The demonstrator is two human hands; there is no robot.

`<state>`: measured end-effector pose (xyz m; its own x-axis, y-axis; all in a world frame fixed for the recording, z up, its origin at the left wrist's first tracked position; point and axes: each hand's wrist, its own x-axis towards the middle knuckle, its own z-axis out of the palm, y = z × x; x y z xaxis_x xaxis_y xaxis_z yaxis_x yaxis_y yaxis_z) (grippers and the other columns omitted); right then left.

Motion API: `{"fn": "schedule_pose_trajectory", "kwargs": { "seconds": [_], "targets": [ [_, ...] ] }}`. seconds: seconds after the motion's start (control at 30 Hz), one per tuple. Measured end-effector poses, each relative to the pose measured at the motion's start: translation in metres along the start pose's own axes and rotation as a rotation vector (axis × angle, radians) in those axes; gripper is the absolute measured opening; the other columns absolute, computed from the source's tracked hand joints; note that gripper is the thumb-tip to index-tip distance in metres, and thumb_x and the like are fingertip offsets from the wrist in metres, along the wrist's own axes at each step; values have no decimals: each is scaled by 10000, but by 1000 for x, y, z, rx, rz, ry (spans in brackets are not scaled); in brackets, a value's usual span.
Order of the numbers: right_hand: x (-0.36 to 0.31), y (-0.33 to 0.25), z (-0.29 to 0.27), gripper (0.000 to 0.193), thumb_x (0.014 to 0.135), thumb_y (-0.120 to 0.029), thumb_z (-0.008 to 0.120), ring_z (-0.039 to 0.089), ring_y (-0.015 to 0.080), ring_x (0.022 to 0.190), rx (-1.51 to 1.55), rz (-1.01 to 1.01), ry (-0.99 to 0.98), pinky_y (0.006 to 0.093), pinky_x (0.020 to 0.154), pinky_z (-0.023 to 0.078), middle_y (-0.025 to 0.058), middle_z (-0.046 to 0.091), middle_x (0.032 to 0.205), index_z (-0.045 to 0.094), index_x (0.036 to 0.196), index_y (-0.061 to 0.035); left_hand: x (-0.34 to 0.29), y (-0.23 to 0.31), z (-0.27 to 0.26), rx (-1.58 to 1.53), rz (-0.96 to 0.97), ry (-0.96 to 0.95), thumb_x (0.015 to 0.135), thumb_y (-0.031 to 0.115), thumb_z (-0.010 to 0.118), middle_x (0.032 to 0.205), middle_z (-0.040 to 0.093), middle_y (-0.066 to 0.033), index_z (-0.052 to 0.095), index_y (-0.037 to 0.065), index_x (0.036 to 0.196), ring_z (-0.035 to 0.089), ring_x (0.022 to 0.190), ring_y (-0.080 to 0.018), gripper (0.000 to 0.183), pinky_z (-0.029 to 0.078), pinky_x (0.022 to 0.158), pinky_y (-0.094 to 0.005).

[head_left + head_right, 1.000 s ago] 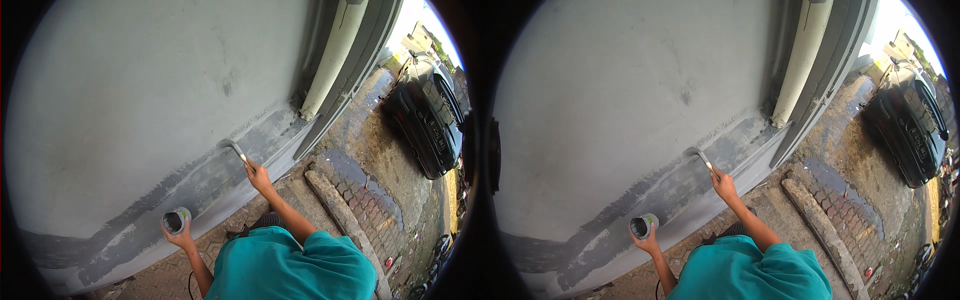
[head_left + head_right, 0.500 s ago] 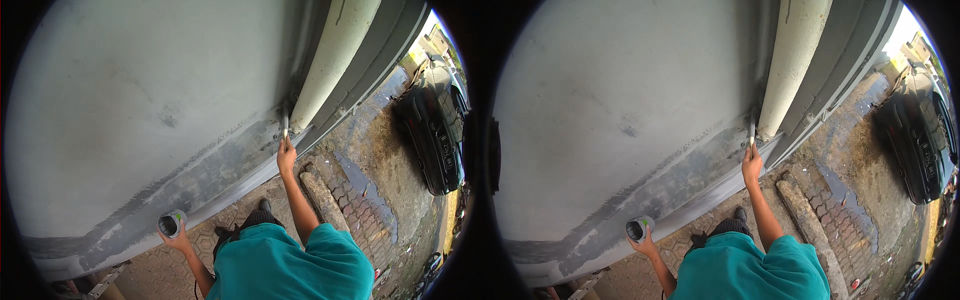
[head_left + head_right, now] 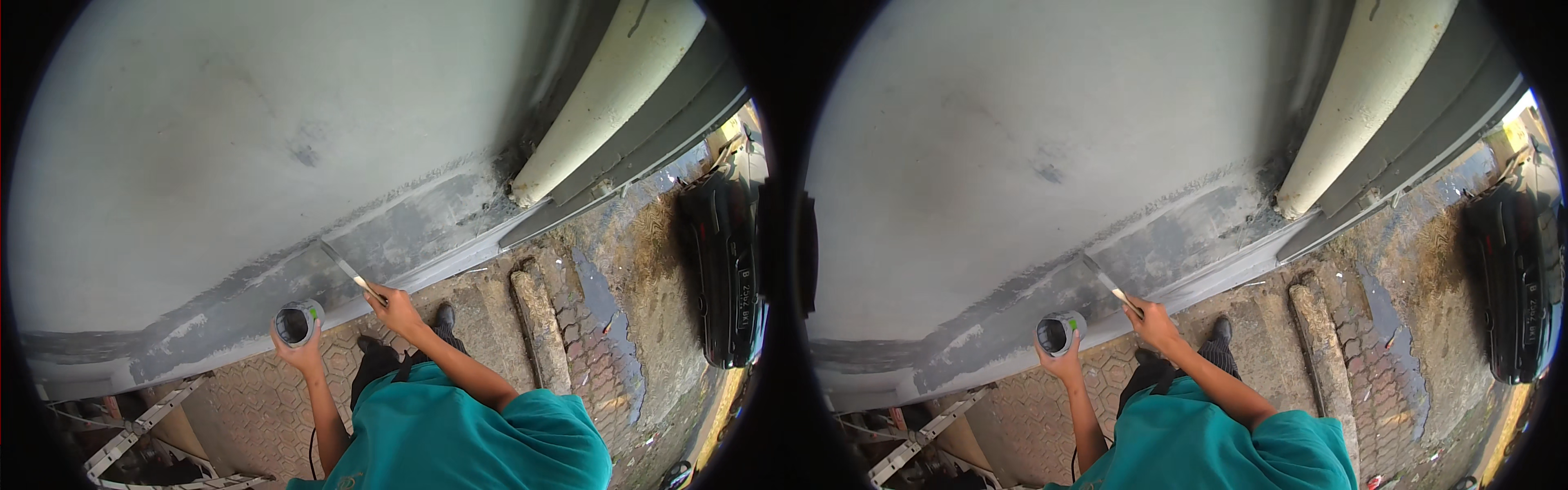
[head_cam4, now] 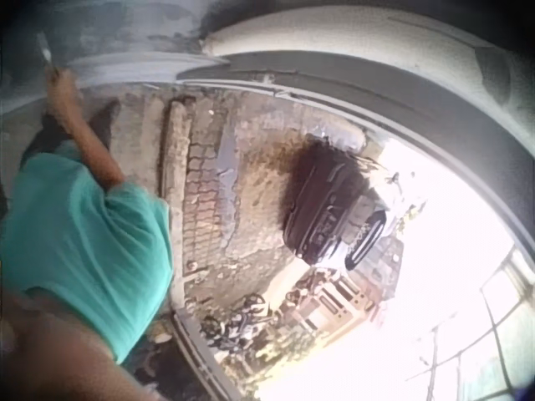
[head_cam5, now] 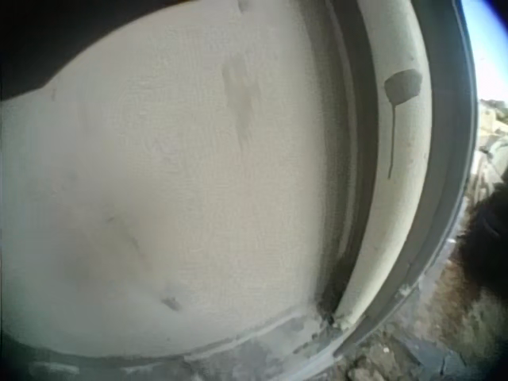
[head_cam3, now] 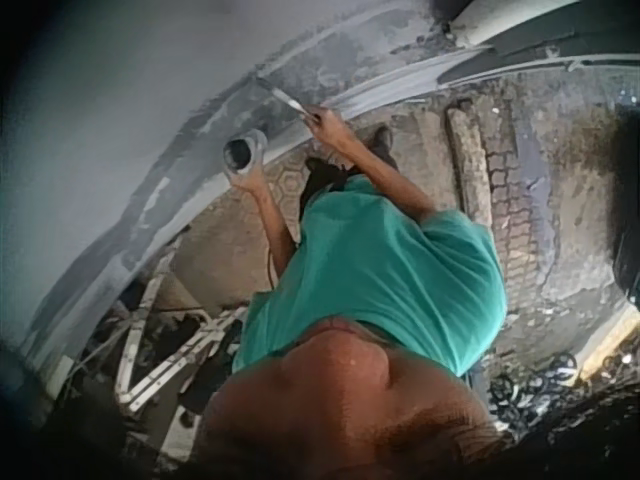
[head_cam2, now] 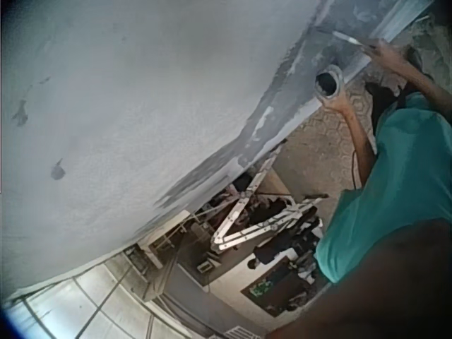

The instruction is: The person paints a concrete wall with grey paint using a paint brush.

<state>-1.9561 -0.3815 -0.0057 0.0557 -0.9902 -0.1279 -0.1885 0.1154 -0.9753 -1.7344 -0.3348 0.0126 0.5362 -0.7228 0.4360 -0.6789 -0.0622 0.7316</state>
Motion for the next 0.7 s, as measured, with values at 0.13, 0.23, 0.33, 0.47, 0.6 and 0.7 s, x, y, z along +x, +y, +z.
{"fn": "schedule_pose_trajectory", "kwargs": {
  "seconds": [0.13,0.23,0.33,0.47,0.6,0.7],
  "targets": [
    [19,-9,2,325,897,-228,658,591,233,590,-112,-40,-177,359,592,481,211,643,740,660,1161,-39,4,-2,-6,-101,-34,-12,516,105,908,1158,601,-179,530,-60,1233,590,1049,-285,828,450,952,-389],
    [45,-5,0,315,879,-226,676,595,253,550,-122,-36,210,370,553,463,214,626,665,676,1149,-64,9,-25,-20,-140,-27,-26,522,92,903,1165,594,-173,518,-58,1244,585,1062,-278,832,451,954,-385],
    [42,-17,-15,305,866,-195,682,514,220,448,-160,-33,475,372,486,401,173,561,541,687,1144,-68,19,-56,-46,-244,-66,30,527,68,896,1165,591,-162,502,-56,1261,579,1073,-264,841,454,959,-379],
    [38,31,-43,314,895,-224,648,381,136,444,-249,2,824,363,444,313,76,490,489,680,1128,-17,49,-87,-90,-393,-187,147,523,42,894,1162,595,-146,487,-53,1273,568,1088,-238,858,461,966,-380],
    [37,48,-29,256,921,-200,617,471,154,480,-162,-45,953,335,490,378,80,577,611,582,1083,-6,71,-118,-118,-314,-77,151,520,115,910,1122,610,-157,536,-29,1212,590,1038,-290,799,484,892,-421],
    [21,29,20,240,938,-189,606,444,107,467,-74,-22,812,288,451,334,53,588,639,562,1097,-15,91,-116,-124,-139,174,113,506,197,915,1107,615,-136,591,28,1155,577,1034,-325,744,424,893,-452]
  ]
}}
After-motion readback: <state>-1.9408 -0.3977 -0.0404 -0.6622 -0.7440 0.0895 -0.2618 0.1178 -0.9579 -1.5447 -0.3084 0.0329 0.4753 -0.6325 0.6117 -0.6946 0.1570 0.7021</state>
